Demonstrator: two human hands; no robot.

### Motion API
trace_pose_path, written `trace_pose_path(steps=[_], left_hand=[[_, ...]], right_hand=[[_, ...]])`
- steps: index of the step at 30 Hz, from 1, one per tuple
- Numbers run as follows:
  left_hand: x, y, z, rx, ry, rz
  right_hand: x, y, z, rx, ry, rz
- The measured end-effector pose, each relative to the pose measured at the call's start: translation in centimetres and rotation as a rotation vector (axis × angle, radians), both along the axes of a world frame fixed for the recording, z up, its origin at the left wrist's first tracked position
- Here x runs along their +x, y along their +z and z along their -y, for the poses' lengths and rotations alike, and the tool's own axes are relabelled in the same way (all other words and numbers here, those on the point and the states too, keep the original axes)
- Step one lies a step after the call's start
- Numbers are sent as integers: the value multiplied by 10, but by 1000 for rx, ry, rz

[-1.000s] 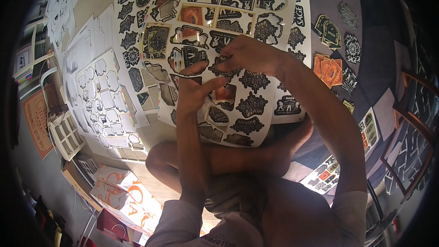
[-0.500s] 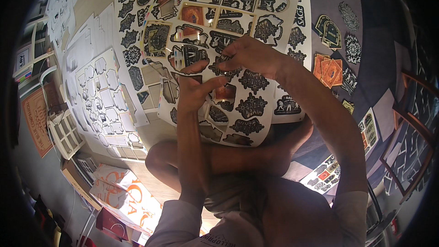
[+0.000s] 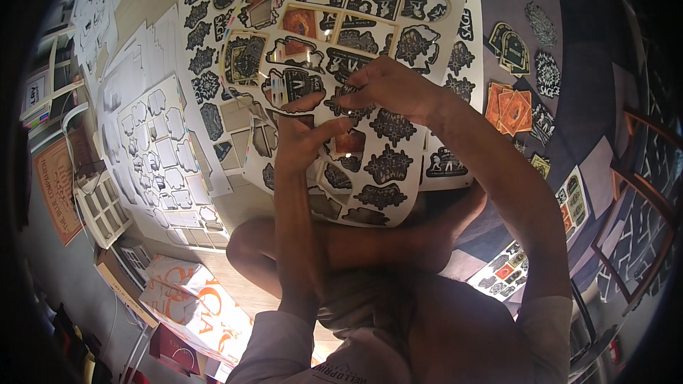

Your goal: The person sits on the floor and repeatedly peels individual stickers from printed sheets, placing them aside. The hands work methodically across multiple sticker designs on the sheets.

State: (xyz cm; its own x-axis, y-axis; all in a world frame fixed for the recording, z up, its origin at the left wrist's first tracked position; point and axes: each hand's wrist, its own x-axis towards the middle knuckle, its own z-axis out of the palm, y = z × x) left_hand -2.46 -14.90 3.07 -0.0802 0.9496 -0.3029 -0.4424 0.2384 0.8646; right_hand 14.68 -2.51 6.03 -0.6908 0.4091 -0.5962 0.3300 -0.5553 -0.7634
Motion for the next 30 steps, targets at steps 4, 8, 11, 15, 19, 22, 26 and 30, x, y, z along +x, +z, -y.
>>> trace_pose_path(steps=[4,8,11,15,19,22,26,30], left_hand=[[1,-1,1,-21,22,31],[0,0,1,-30,0,51],[0,3,1,-52,4,48],[0,6,3,-111,16,-18],[-5,3,4,-113,-33,-69],[-7,0,4,-110,-25,-63],[-10,-4,2,-121,-57,-46],[-6,-1,-2,-142,-35,-154]], right_hand=[[-1,1,1,-4,-13,0],[0,4,1,-44,-34,0],[1,3,2,-63,-44,-21],[1,-3,4,204,68,64],[6,-6,1,545,144,73],[7,-6,7,669,55,87],[5,-5,20,866,-72,32],[3,-8,29,1036,-130,50]])
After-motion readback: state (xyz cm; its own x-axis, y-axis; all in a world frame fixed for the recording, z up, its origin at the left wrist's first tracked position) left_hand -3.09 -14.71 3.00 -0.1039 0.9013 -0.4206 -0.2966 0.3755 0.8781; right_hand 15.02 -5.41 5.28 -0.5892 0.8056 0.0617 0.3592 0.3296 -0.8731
